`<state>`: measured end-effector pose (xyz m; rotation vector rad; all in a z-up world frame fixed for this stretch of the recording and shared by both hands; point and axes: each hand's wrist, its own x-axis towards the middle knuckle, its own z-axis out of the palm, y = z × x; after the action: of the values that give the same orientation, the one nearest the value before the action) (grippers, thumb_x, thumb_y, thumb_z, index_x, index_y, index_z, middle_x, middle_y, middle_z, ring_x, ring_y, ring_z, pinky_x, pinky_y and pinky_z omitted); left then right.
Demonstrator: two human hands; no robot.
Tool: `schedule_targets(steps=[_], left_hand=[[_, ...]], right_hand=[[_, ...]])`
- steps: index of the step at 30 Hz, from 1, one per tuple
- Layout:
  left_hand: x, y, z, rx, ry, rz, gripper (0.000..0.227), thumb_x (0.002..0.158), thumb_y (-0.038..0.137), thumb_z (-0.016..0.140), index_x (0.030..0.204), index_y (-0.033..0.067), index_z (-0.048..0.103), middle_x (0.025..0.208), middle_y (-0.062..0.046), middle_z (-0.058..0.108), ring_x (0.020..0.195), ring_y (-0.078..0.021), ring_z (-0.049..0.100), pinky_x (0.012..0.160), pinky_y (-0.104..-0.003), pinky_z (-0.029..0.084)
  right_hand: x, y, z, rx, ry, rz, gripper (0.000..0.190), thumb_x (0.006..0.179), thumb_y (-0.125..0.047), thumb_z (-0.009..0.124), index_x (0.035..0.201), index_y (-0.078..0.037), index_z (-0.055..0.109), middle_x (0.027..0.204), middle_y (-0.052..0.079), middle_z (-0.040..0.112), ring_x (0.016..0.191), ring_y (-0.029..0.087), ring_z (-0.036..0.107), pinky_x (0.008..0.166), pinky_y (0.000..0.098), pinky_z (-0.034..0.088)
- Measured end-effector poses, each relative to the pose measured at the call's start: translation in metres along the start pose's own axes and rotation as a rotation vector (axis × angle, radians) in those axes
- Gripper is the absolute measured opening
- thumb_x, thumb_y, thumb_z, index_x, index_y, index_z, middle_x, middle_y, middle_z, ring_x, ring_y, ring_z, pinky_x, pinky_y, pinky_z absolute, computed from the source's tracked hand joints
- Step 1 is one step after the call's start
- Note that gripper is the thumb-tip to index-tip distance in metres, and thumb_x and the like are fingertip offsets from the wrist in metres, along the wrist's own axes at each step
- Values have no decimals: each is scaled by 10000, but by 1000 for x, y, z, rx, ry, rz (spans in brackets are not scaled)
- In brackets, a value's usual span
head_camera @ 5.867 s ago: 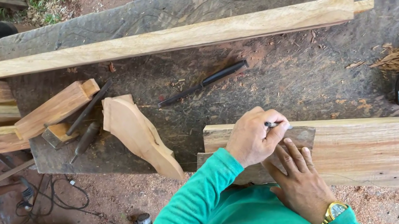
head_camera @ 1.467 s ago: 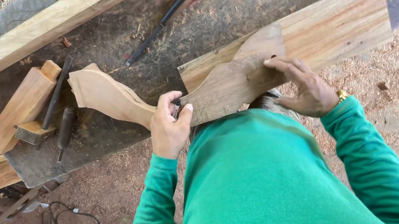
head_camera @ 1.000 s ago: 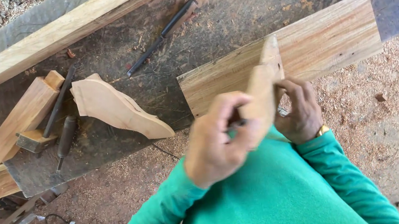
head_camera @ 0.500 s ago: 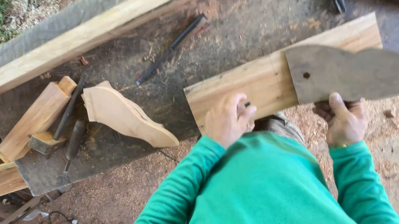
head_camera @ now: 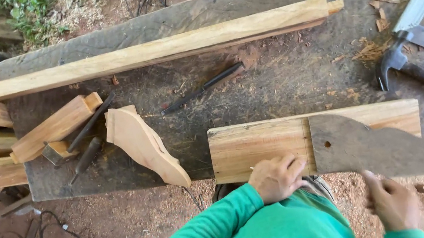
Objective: The person places a curved wooden template onto a rectangular plank of wood on a workbench. They use a pen to trace the outline of the template onto the plank, then lift the template to reveal the marked shape.
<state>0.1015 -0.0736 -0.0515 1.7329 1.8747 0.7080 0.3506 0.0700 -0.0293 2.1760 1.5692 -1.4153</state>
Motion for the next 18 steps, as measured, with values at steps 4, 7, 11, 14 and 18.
schedule_targets(steps=[4,7,11,14,18], left_hand=[[12,5,-6,-5,100,78,613,840,301,843,1306,18,563,975,-75,478,649,-161,492,441,-267,436],[19,8,14,70,97,54,679,844,369,837,1384,65,561,1028,-100,506,588,-164,492,409,-286,442],[26,15,18,66,107,28,656,866,377,802,1363,25,559,1067,-129,518,637,-196,529,436,-304,464],[28,21,11,26,86,-7,547,911,281,757,1344,26,542,1135,-156,505,684,-214,572,497,-317,513],[29,27,3,-50,164,-50,541,827,178,821,1290,25,585,1372,-257,482,800,-284,648,586,-361,560]], right_hand=[[23,39,-49,-606,640,-547,432,1125,-247,964,1175,104,717,1018,211,695,845,281,666,695,352,582],[26,-11,-60,-273,532,-747,692,1082,-93,827,1497,270,409,1311,442,448,1172,575,547,748,604,591],[53,-24,-72,64,139,-507,512,1075,151,604,1459,307,305,1188,578,455,1057,658,554,755,681,535],[79,-6,-75,52,110,-589,579,1008,199,665,1443,340,310,1104,549,492,837,587,602,626,568,551],[93,0,-79,46,54,-620,580,978,204,651,1420,312,292,1086,556,488,843,609,603,671,598,559]])
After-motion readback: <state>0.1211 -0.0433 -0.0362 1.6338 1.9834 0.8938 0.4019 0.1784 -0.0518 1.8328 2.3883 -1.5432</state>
